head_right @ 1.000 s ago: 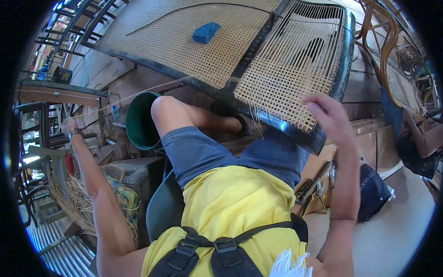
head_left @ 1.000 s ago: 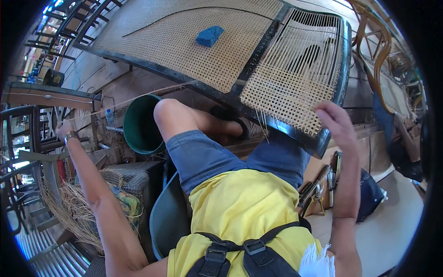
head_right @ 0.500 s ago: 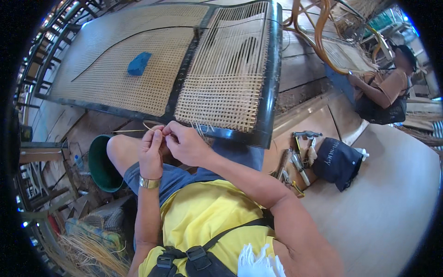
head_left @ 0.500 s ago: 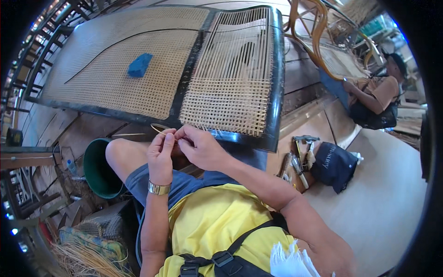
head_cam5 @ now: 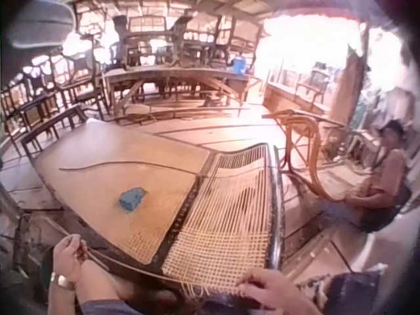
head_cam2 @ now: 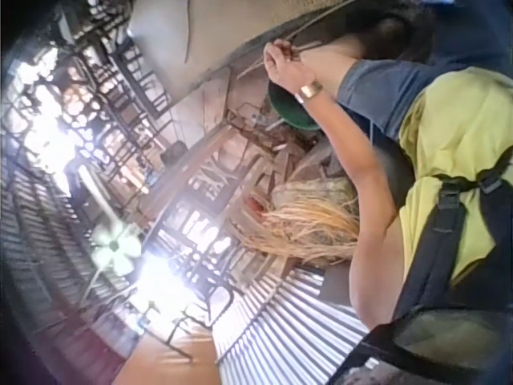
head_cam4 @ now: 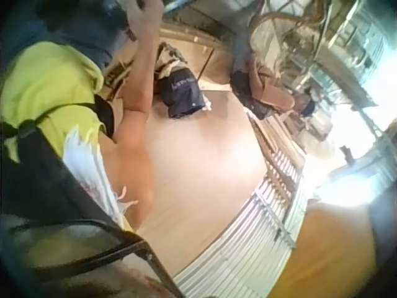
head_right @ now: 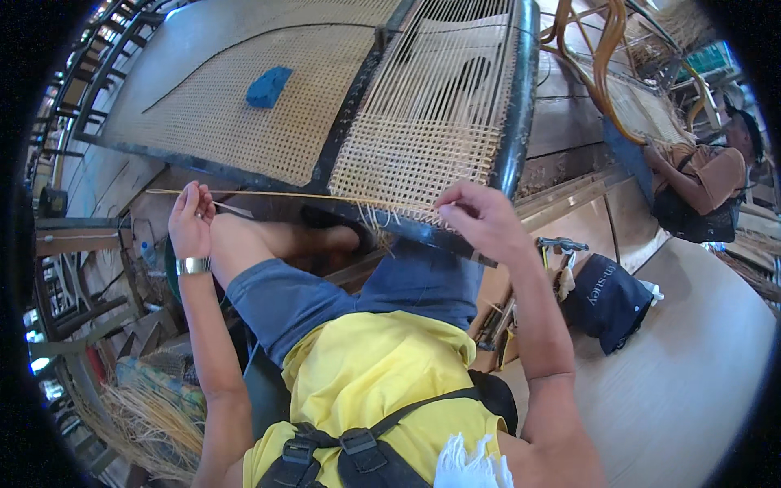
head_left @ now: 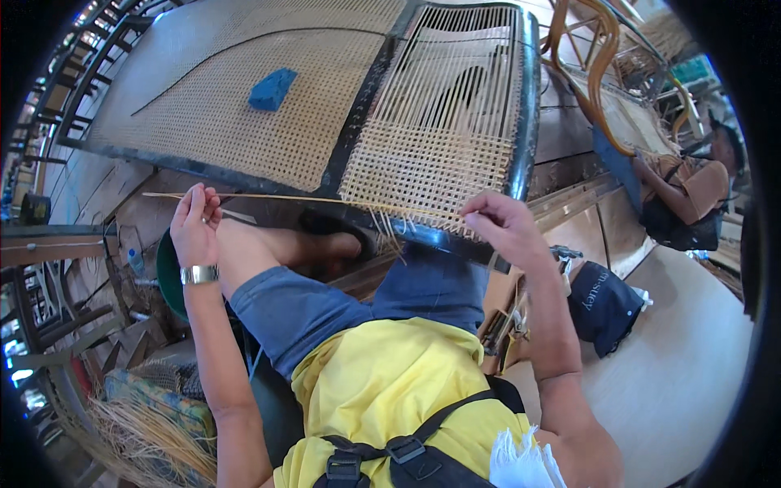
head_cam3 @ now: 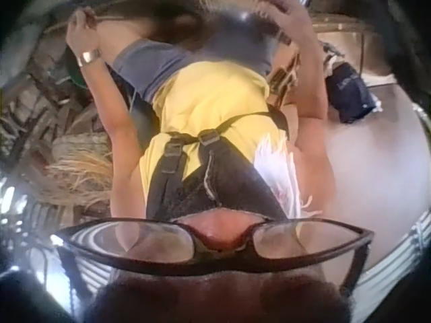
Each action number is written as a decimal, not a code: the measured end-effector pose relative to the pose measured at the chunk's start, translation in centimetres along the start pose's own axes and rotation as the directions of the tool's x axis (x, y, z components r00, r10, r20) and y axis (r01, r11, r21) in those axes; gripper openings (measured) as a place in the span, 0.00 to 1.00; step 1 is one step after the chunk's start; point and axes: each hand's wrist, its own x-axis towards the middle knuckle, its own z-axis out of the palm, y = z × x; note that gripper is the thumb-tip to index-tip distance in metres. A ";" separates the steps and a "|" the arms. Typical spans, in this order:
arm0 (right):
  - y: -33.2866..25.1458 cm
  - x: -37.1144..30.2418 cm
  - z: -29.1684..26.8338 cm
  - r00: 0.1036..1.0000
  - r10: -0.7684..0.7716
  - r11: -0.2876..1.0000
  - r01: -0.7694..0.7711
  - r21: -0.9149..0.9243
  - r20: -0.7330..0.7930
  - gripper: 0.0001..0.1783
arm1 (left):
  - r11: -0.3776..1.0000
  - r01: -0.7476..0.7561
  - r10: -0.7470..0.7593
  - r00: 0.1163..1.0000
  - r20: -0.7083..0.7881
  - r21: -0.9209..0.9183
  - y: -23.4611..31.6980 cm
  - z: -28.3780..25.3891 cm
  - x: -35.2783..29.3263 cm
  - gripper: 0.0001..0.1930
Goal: Repairing and weaving the seat of a rattan chair using material strips and manual tools.
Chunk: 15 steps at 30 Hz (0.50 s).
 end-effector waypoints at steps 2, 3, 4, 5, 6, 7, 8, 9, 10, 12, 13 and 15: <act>-0.7 -0.5 -0.5 0.997 0.062 0.997 -0.061 -0.037 0.038 0.06 | 1.000 0.014 -0.014 1.000 -0.003 0.006 -0.6 -0.3 0.6 0.09; -1.3 -0.5 -0.2 0.997 0.079 0.997 -0.079 -0.020 0.021 0.05 | 1.000 0.020 -0.020 1.000 -0.005 0.005 -0.7 -0.6 0.8 0.09; -1.9 -0.5 -0.1 0.996 0.078 0.997 -0.078 -0.014 0.034 0.05 | 1.000 0.026 -0.026 1.000 -0.005 -0.001 -0.8 -0.8 1.0 0.09; -2.3 -0.7 -0.3 0.997 0.073 0.988 -0.072 -0.134 -0.001 0.05 | 0.999 0.027 -0.028 1.000 -0.014 -0.018 -0.7 -1.1 1.0 0.09; -2.3 -0.8 -0.7 0.997 0.062 0.964 -0.070 -0.256 -0.037 0.06 | 1.000 0.025 -0.025 0.999 -0.024 -0.016 -0.7 -1.8 1.5 0.09; -1.9 -1.1 -1.7 0.993 0.073 0.948 -0.096 -0.305 -0.088 0.08 | 0.999 0.025 -0.026 0.998 -0.048 -0.036 -0.7 -2.8 2.2 0.09; -1.6 -1.5 -3.1 0.989 0.068 0.932 -0.109 -0.345 -0.129 0.08 | 0.998 0.023 -0.027 0.997 -0.072 -0.057 -0.4 -4.0 2.8 0.08; -1.1 -1.9 -4.8 0.984 0.058 0.917 -0.121 -0.381 -0.171 0.08 | 0.998 0.022 -0.028 0.995 -0.093 -0.066 0.4 -5.3 3.4 0.07; -0.3 -2.1 -6.8 0.980 0.071 0.917 -0.138 -0.374 -0.186 0.08 | 0.997 0.026 -0.034 0.993 -0.111 -0.075 1.0 -7.7 4.6 0.07; 1.7 -2.6 -10.6 0.977 0.081 0.916 -0.151 -0.371 -0.198 0.09 | 1.000 0.001 -0.005 0.982 -0.188 -0.024 2.1 -11.6 6.4 0.06; 2.5 -3.1 -12.2 0.968 0.070 0.883 -0.172 -0.437 -0.240 0.09 | 1.000 -0.003 -0.002 0.981 -0.192 -0.027 2.3 -13.8 7.7 0.06; 3.0 -3.6 -13.7 0.962 0.048 0.849 -0.182 -0.497 -0.270 0.09 | 0.999 -0.004 0.016 0.970 -0.242 0.053 3.1 -18.2 9.8 0.06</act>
